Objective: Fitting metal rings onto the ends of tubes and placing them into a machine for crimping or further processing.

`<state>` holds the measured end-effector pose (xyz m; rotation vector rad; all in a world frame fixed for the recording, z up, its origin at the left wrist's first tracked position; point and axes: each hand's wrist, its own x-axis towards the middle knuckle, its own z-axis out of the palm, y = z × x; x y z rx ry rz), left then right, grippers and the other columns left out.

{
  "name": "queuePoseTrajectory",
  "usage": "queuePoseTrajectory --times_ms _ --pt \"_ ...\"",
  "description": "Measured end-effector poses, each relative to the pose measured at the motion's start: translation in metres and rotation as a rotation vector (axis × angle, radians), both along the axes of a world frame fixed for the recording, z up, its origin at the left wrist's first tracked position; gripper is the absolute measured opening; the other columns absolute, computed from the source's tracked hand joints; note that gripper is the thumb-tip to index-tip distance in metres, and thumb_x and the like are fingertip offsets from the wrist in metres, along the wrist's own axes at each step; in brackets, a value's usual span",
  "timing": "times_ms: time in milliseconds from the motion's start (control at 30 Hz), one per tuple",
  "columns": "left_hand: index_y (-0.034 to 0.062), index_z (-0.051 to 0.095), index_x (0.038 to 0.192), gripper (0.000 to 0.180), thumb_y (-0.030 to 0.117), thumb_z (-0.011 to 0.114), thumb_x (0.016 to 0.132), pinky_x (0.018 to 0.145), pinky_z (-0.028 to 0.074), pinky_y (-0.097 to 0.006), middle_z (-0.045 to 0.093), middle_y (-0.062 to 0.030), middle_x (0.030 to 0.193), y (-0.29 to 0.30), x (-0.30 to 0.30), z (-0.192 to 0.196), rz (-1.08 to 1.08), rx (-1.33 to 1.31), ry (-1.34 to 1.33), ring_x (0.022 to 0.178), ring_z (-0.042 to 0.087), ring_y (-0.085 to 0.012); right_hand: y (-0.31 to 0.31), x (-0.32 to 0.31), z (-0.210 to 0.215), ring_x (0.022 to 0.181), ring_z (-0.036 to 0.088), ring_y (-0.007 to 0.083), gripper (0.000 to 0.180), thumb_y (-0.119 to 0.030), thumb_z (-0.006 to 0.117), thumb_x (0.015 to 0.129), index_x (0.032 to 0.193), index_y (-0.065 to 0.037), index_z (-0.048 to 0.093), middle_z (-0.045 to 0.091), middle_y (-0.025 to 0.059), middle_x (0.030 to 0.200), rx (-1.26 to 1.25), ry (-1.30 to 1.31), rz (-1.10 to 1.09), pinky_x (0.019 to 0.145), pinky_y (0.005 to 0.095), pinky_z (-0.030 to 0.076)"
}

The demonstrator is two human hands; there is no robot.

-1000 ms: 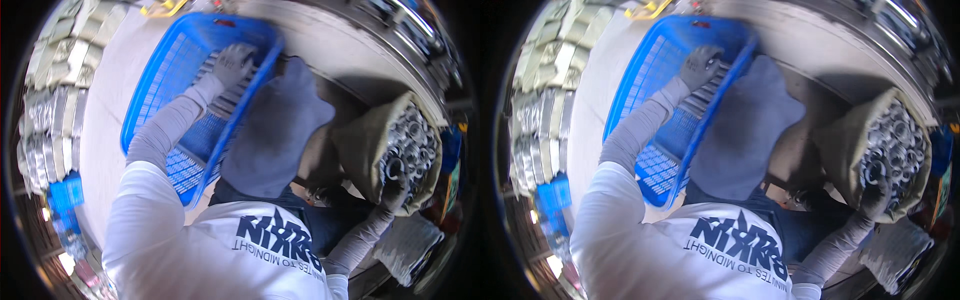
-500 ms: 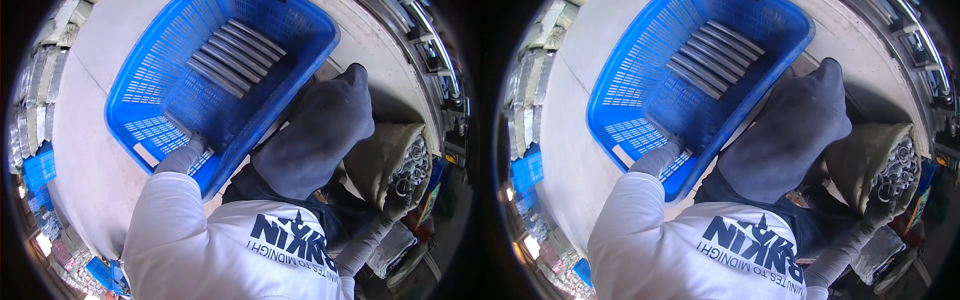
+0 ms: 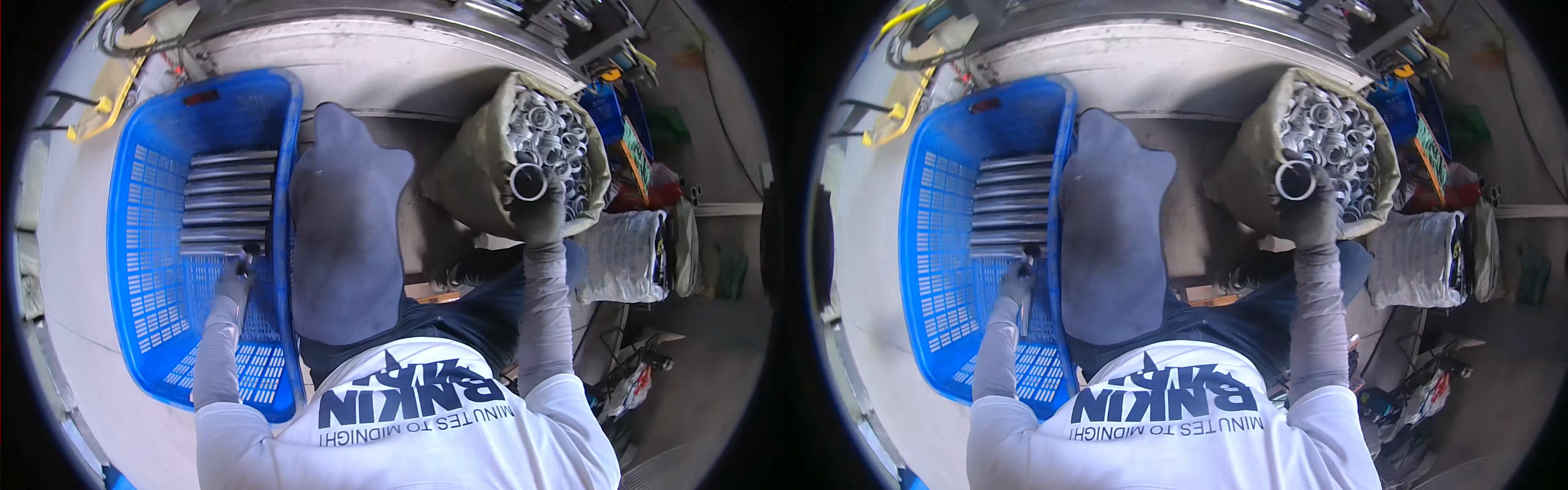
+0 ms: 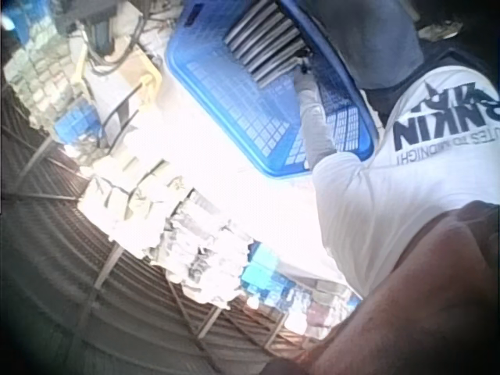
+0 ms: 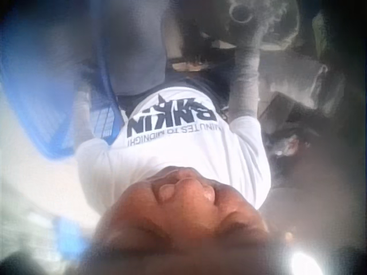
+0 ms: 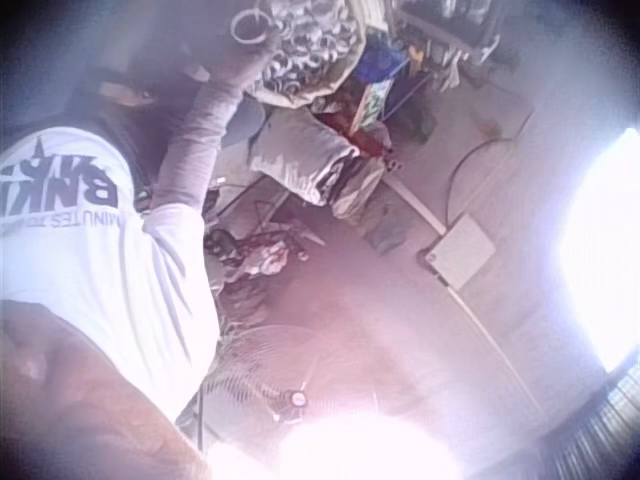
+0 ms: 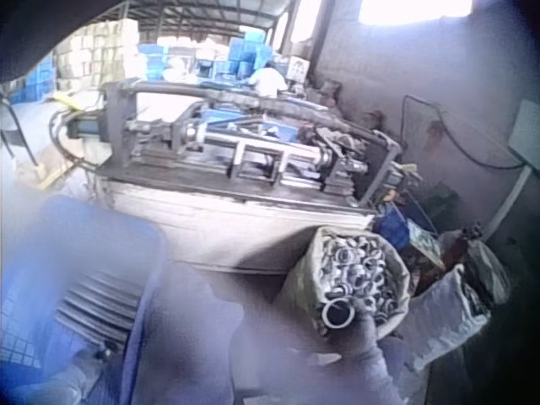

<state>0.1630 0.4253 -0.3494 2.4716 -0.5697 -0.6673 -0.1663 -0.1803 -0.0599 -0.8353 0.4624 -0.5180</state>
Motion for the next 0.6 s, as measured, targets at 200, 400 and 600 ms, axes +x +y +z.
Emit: queuePoseTrajectory --times_ms 200,400,600 --pt "0.0029 0.06 0.129 0.051 0.014 0.083 0.084 0.086 0.055 -0.043 0.071 -0.01 0.106 -0.159 0.057 0.234 0.172 -0.351 0.106 0.093 0.069 -0.0281 0.016 0.009 -0.017 0.083 0.072 0.0205 0.054 -0.045 0.04 0.112 0.133 -0.001 0.063 0.074 0.0152 0.098 -0.644 0.279 -0.201 0.069 0.028 0.06" --pt "0.0074 0.065 0.116 0.05 0.022 0.083 0.071 0.081 0.05 -0.048 0.064 -0.0162 0.098 -0.303 -0.03 0.374 -0.564 -0.305 -0.766 0.094 0.064 -0.0377 0.005 0.012 -0.021 0.08 0.07 0.0194 0.05 -0.044 0.04 0.111 0.116 -0.004 0.068 0.073 0.0126 0.091 0.071 0.098 -0.09 0.068 0.0308 0.058" --pt "0.0081 0.061 0.102 0.04 0.026 0.078 0.07 0.078 0.051 -0.047 0.064 -0.0158 0.094 -0.398 -0.115 0.374 -0.886 -0.24 -0.754 0.09 0.065 -0.0349 0.015 0.015 -0.032 0.093 0.072 0.0227 0.053 -0.042 0.039 0.11 0.115 0.002 0.069 0.074 0.0129 0.105 -1.007 0.277 -0.197 0.087 0.033 0.057"
